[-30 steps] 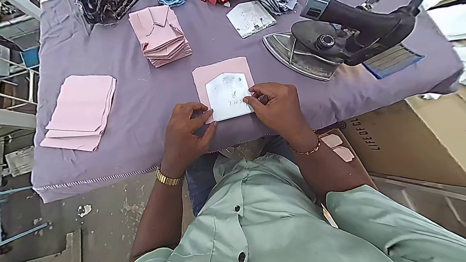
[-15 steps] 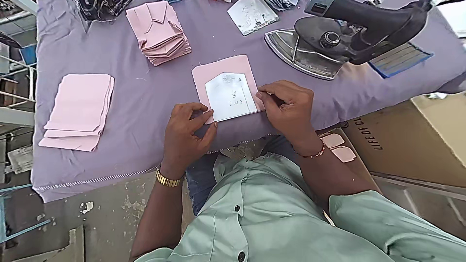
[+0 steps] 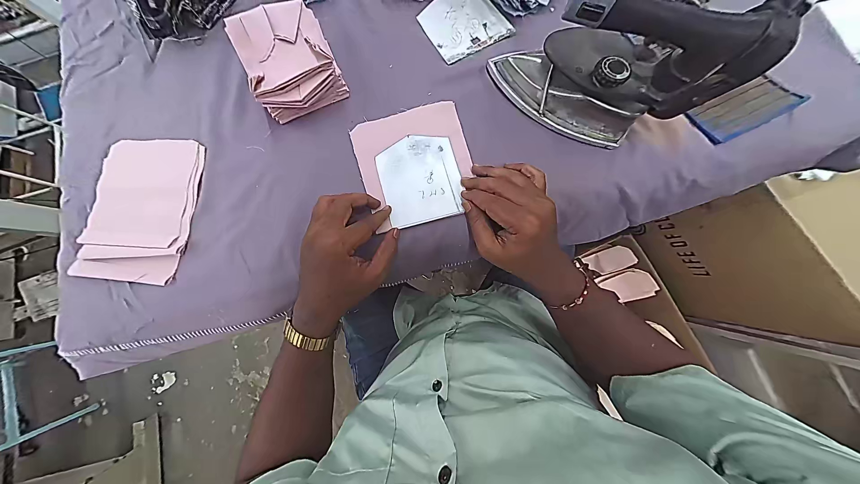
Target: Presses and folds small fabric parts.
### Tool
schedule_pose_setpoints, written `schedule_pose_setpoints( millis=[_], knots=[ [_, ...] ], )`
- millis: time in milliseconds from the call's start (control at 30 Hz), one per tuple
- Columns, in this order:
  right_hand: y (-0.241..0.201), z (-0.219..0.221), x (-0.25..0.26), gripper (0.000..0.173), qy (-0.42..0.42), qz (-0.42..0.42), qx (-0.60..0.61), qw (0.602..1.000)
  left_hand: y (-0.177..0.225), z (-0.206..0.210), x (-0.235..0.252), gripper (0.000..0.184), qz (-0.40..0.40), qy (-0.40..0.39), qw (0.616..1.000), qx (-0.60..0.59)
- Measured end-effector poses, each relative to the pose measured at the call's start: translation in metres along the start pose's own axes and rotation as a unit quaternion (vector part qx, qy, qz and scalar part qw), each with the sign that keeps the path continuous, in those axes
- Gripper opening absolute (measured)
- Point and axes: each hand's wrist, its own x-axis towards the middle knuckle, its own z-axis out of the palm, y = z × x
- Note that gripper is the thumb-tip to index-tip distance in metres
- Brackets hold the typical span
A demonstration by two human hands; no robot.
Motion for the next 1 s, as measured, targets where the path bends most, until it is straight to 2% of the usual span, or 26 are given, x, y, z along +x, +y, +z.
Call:
schedule_pose_setpoints(
  millis=[533,700,800,900,967,1000],
  knots=[
    [-0.002,0.006,0.001,0.019,0.016,0.007,-0.028,0.999,0.0,0.002,0.0,0.026,-0.004,0.008,1.0,-0.015],
    [-0.003,0.005,0.003,0.021,-0.004,0.01,-0.045,0.999,0.003,0.001,0.003,0.027,-0.005,0.007,1.0,-0.007],
    [-0.006,-0.001,0.01,0.023,-0.041,0.024,-0.061,0.997,0.008,0.002,0.013,0.026,-0.011,0.012,0.999,0.038],
    [-0.009,-0.006,0.017,0.025,-0.076,0.023,-0.078,0.994,0.018,0.004,0.032,0.035,-0.013,-0.013,0.993,0.113],
    [-0.01,-0.009,0.02,0.026,-0.095,0.02,-0.085,0.992,0.022,0.003,0.045,0.024,0.008,-0.066,0.991,0.112],
    [-0.01,-0.011,0.021,0.026,-0.104,0.018,-0.088,0.991,0.023,0.004,0.051,0.025,0.025,-0.099,0.989,0.102]
  ],
)
